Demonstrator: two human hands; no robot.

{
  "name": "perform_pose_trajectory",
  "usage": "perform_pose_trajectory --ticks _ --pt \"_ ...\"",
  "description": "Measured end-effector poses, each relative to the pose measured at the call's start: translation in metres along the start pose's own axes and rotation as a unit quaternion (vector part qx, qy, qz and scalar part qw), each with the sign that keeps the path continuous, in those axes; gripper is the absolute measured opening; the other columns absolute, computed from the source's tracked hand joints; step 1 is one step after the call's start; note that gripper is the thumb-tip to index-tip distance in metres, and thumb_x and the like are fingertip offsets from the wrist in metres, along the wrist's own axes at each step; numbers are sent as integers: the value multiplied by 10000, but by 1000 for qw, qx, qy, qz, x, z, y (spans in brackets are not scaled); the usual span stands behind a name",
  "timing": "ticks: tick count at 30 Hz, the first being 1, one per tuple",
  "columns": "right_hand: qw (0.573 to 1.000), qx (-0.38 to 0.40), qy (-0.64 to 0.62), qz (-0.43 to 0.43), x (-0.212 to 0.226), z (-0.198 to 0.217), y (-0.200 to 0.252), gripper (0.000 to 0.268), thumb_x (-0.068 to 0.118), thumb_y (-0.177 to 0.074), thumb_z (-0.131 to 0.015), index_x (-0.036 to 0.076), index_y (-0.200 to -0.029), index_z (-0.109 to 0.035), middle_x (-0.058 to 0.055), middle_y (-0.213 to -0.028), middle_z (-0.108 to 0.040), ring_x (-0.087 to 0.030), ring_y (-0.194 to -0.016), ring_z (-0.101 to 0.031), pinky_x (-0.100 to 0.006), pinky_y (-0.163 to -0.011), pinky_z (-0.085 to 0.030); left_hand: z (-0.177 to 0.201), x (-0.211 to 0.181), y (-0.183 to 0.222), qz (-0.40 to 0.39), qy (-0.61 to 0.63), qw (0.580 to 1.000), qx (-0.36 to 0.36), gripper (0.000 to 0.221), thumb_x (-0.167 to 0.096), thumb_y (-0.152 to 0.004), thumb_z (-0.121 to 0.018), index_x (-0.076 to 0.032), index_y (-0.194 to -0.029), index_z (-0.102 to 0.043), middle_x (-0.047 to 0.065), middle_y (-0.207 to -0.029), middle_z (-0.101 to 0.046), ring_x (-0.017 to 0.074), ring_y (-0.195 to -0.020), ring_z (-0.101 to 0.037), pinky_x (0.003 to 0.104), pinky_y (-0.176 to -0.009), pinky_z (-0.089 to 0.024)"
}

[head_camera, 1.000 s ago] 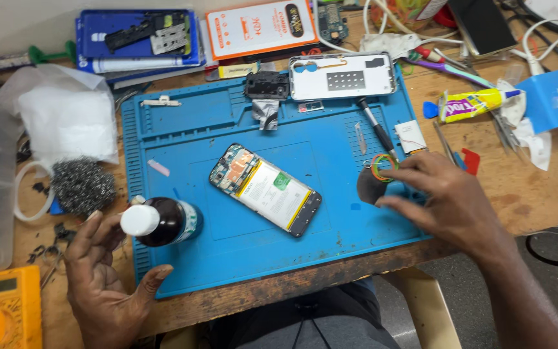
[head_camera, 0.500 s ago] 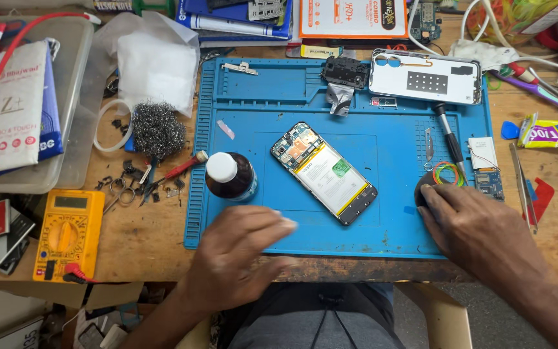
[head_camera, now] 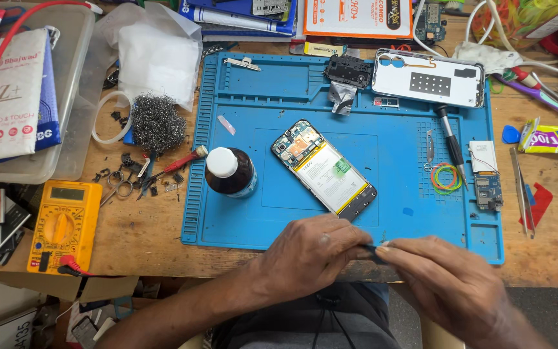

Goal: The person disassembles a mobile phone on a repair mat by hand and using a plastic pry tool and a scraper, applying liquid from a bottle to the device and removing the battery and internal components.

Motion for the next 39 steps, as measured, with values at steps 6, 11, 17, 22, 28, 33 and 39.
perform_pose_trajectory --ticks 6,11,17,22,28,33,39 --pt "944 -120 -237 -197 -25 -38 17 178 -49 -922 -701 24 -1085 -696 -103 -1008 -744 -202 -884 -739 -292 -801 -632 6 16 -10 69 -30 996 56 190 -161 -964 -723 -56 -1121 -695 110 -956 -715 238 -864 -699 426 -740 -578" --pt "916 -132 -216 -310 -58 -17 -6 177 33 -959 -657 36 -1137 -657 -81 -951 -753 -172 -802 -781 -290 -684 -622 14 40 -27 -33 -339 940 16 432 -9 -894 -602 -108 -1310 -664 114 -1186 -622 251 -1107 -569 417 -947 -511" --pt "969 -7 61 -240 -63 -13 -34 198 106 -870 -789 48 -1060 -785 -100 -925 -785 -185 -724 -722 -323 -608 -582 6 61 -35 -20 -364 931 -6 421 -165 -964 -590 -216 -1380 -626 169 -1371 -446 310 -1283 -412 480 -1047 -400" --pt "966 53 69 -245 -75 -24 -50 137 153 -923 -761 96 -1042 -796 -89 -942 -800 -158 -705 -760 -293 -545 -610 8 67 -35 -32 -350 936 -27 441 -384 -962 -614 -289 -1393 -598 183 -1418 -372 360 -1356 -303 575 -1095 -275" --pt "981 40 41 -185 -71 -27 -62 193 122 -898 -742 73 -1080 -785 -104 -947 -797 -165 -755 -770 -291 -595 -632 9 69 -39 9 -332 943 4 489 -406 -958 -608 -274 -1428 -575 194 -1449 -349 371 -1402 -243 622 -1097 -209" --pt "978 62 62 -192 -72 -28 -66 171 127 -897 -749 50 -1046 -784 -115 -914 -789 -177 -730 -765 -299 -575 -620 9 70 -44 54 -262 963 44 569 -374 -893 -646 -224 -1429 -527 217 -1447 -323 396 -1423 -192 651 -1054 -190" --pt "973 88 81 -196 -72 -30 -70 178 145 -890 -753 45 -1034 -788 -124 -895 -787 -188 -682 -751 -308 -555 -605 11 71 -44 55 -256 964 46 599 -358 -884 -649 -174 -1433 -495 225 -1445 -324 402 -1427 -194 662 -1072 -179"
Point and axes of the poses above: each hand's wrist, its own y-axis away from the middle knuckle, its own z-axis out of the back of the hand, x = y × z, the point moved 2 cm from there along -y, towards the middle knuckle
